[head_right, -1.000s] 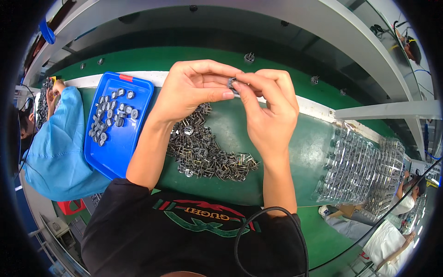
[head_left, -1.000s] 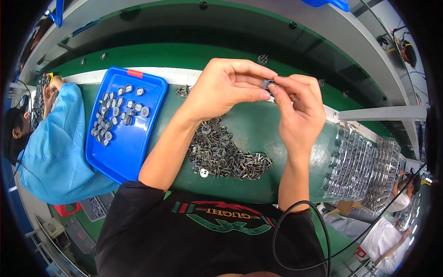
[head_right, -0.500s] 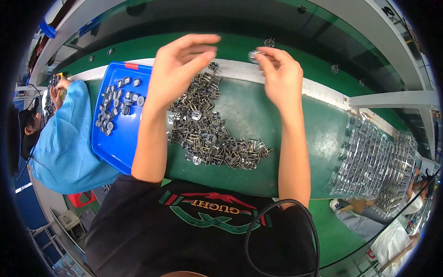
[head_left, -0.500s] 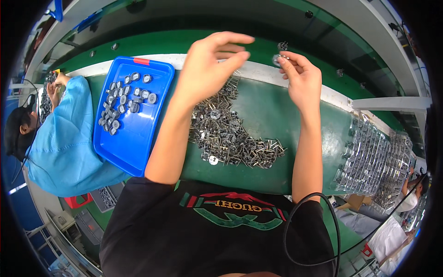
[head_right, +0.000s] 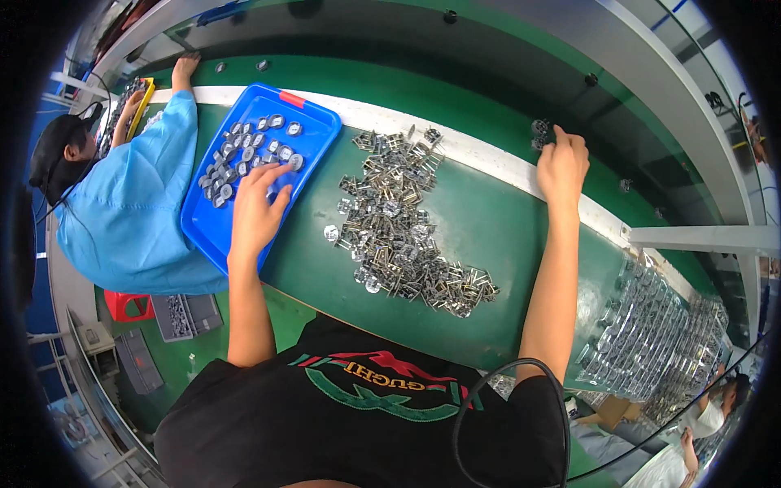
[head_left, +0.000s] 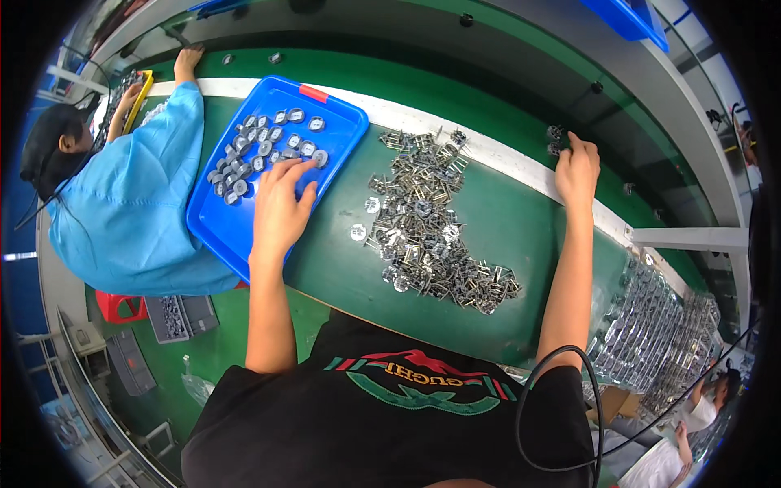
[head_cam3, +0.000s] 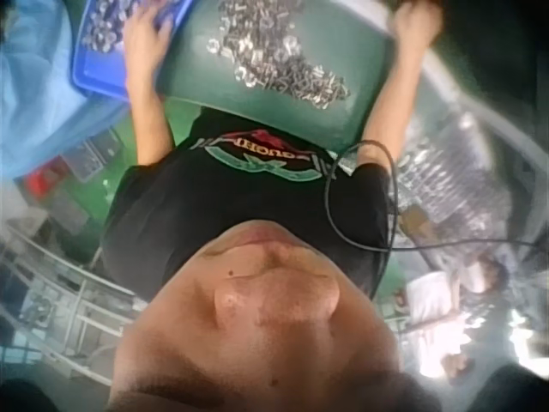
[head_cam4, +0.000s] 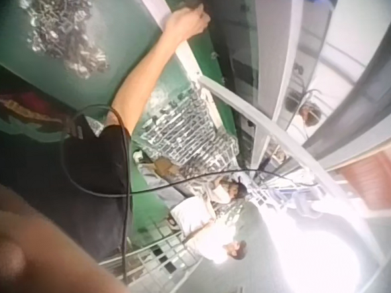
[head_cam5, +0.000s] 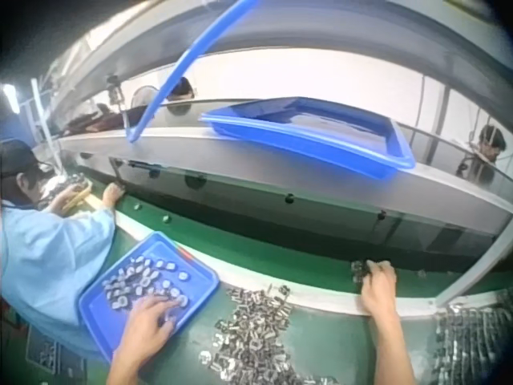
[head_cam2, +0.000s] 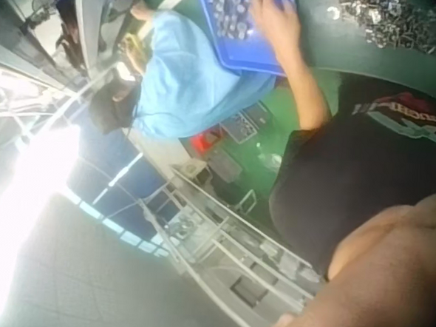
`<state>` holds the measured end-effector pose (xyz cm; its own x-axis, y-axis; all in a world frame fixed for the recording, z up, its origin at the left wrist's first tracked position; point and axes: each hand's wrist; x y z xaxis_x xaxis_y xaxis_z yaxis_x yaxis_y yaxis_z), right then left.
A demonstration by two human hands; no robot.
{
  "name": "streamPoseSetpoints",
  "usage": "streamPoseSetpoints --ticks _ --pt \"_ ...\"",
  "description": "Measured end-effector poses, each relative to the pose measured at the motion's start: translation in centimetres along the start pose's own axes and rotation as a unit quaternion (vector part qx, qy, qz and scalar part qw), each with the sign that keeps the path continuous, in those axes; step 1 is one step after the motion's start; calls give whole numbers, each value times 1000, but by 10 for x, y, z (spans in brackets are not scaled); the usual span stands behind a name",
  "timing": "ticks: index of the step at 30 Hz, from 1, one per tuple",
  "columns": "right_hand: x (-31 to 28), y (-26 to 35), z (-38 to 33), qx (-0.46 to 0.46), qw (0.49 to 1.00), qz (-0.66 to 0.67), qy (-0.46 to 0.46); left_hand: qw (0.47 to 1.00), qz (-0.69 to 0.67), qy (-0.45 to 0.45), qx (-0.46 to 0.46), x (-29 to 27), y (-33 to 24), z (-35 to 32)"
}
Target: Assemble circular plastic and metal electronics components by connecting parts together on an assembly table.
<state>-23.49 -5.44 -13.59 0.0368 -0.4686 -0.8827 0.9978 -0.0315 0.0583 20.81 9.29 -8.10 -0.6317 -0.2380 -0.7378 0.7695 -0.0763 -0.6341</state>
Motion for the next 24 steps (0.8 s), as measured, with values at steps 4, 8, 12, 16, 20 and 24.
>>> streamPoseSetpoints --ticks 4,8,12,16,20,24 --pt "-22 25 -9 -31 996 78 -23 998 -29 33 -50 5 -1 3" --pt "-46 87 -13 -105 964 233 79 991 -115 23 -70 10 8 6" --pt "-36 129 1 -118 934 289 175 983 -133 38 -125 10 13 7" --pt "-11 136 13 -204 921 245 224 985 -134 27 -104 10 15 5" --pt "-20 139 21 -196 906 248 281 994 -91 -12 -65 13 12 4" --pt "-31 142 15 -129 914 295 248 994 -72 -45 -61 13 14 5"
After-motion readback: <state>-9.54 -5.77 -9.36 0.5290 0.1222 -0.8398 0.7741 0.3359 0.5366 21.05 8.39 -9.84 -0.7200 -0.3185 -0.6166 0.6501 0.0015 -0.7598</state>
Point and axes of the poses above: each hand's wrist, its own z-axis towards the middle knuckle, its own x-axis out of the palm, y = z × x, and after that the axes turned 14 degrees about -z, right-handed
